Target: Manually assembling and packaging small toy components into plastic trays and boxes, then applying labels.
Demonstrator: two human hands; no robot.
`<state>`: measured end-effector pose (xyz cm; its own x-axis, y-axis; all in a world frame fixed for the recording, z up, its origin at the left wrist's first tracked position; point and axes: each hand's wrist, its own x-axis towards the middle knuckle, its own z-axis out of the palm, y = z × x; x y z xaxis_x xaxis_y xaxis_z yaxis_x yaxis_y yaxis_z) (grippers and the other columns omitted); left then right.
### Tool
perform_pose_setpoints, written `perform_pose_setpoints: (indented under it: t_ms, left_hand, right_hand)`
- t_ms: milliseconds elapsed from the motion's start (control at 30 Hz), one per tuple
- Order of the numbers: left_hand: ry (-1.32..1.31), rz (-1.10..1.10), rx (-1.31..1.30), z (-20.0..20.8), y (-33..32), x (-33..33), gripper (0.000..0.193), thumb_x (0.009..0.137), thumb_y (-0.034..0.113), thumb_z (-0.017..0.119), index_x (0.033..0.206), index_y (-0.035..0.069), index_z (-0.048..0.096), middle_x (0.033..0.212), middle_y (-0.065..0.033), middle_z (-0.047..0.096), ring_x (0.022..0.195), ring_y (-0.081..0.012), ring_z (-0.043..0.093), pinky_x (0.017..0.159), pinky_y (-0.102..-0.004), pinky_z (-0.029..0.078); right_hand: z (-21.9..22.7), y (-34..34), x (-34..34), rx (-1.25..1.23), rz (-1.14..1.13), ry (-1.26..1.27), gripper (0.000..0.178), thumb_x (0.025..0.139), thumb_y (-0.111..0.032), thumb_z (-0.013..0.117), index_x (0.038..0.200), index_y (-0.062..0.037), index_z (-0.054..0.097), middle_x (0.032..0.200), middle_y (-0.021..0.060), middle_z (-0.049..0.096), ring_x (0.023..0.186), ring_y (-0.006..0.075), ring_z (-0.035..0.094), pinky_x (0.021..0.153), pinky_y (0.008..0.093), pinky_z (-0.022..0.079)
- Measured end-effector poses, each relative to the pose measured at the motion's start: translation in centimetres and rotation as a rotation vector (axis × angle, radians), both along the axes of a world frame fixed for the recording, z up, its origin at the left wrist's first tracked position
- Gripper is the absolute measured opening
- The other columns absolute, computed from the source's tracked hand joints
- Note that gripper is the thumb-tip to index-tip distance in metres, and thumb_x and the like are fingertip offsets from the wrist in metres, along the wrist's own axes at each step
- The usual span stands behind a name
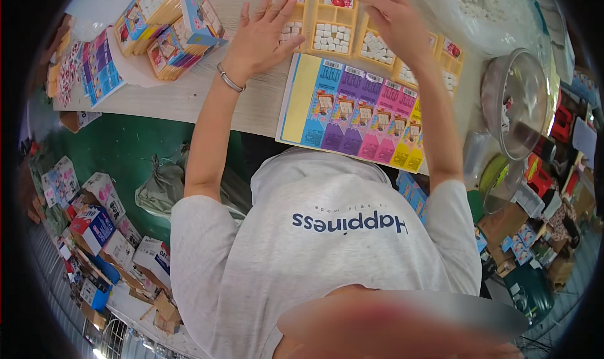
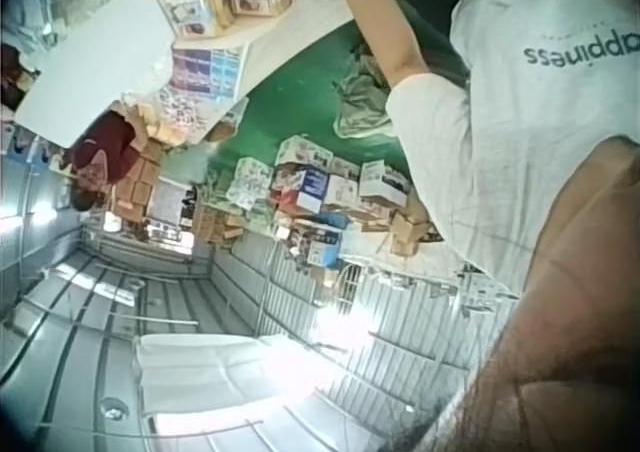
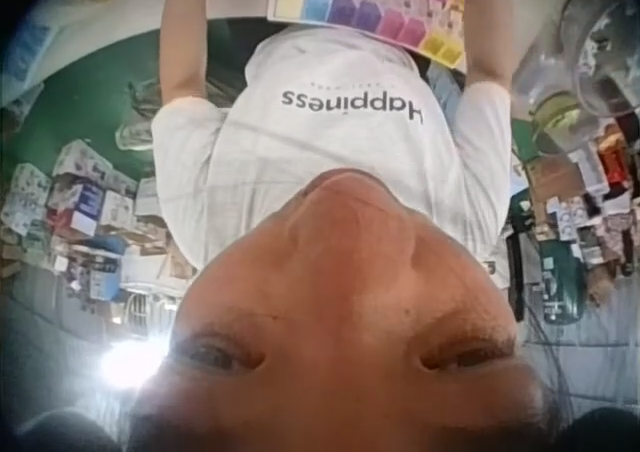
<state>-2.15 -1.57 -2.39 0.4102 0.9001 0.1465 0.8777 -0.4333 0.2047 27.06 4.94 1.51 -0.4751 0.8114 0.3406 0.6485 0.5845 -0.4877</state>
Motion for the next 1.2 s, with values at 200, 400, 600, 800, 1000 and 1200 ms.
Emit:
perform_pose_setpoints:
  t_ms: [200, 400, 600, 800, 1000, 1200]
  left_hand:
    - [-0.009, 0.019, 0.003, -0.7, -0.3, -0.2, 0.077, 0.097, 0.056, 0.050, 0.159, 0.019, 0.023, 0.165, 0.0003, 0.021, 0.153, -0.0266, 0.012, 0.121, -0.0553, 0.013]
    - [-0.553, -0.173, 0.342, -2.2, 1.5, -0.5, 0.076, 0.091, 0.045, 0.059, 0.151, 0.004, 0.035, 0.159, -0.0169, 0.030, 0.148, -0.0384, 0.023, 0.119, -0.0564, 0.018]
    - [-0.488, -0.181, 0.379, -3.3, 1.4, -0.3, 0.081, 0.091, 0.048, 0.058, 0.152, 0.002, 0.031, 0.158, -0.0178, 0.030, 0.149, -0.0367, 0.023, 0.120, -0.0557, 0.018]
    - [-0.091, -0.060, 0.036, -0.6, 0.6, 0.1, 0.077, 0.095, 0.050, 0.055, 0.156, 0.013, 0.027, 0.161, -0.0037, 0.030, 0.150, -0.0251, 0.024, 0.121, -0.0487, 0.020]
    - [-0.086, -0.048, -0.034, -0.8, 1.0, 0.5, 0.077, 0.092, 0.042, 0.061, 0.156, 0.012, 0.029, 0.161, -0.0082, 0.030, 0.147, -0.0280, 0.030, 0.117, -0.0555, 0.022]
    - [-0.214, -0.090, 0.018, 1.1, 0.9, -1.0, 0.078, 0.091, 0.036, 0.062, 0.154, 0.004, 0.029, 0.161, -0.0200, 0.024, 0.149, -0.0345, 0.022, 0.120, -0.0513, 0.018]
  right_hand:
    - [-0.3, 1.2, -3.9, -0.096, -0.060, -0.104, 0.016, 0.085, -0.021, 0.065, 0.092, -0.0087, 0.073, 0.092, 0.0139, 0.067, 0.093, 0.0333, 0.063, 0.082, 0.0433, 0.050]
    - [0.4, 1.7, -4.7, 0.008, 0.045, -0.111, 0.013, 0.085, -0.019, 0.064, 0.089, -0.0118, 0.075, 0.088, 0.0103, 0.066, 0.091, 0.0309, 0.061, 0.086, 0.0420, 0.048]
    - [-1.1, 2.3, -5.0, 0.126, 0.192, 0.141, 0.011, 0.081, -0.019, 0.068, 0.085, -0.0120, 0.076, 0.083, 0.0073, 0.066, 0.090, 0.0280, 0.061, 0.083, 0.0396, 0.048]
    - [-1.6, 1.5, -3.9, 0.087, 0.025, 0.008, 0.012, 0.081, -0.021, 0.068, 0.085, -0.0137, 0.077, 0.079, 0.0074, 0.068, 0.082, 0.0278, 0.063, 0.083, 0.0396, 0.048]
    - [-3.9, 2.6, -3.3, 0.014, 0.031, -0.156, 0.020, 0.085, -0.024, 0.067, 0.102, -0.0150, 0.074, 0.098, 0.0085, 0.070, 0.098, 0.0279, 0.064, 0.090, 0.0420, 0.048]
    - [2.5, -7.3, 0.9, 0.191, -0.035, 0.161, 0.019, 0.085, -0.021, 0.075, 0.102, -0.0141, 0.074, 0.087, 0.0059, 0.065, 0.087, 0.0258, 0.062, 0.077, 0.0372, 0.049]
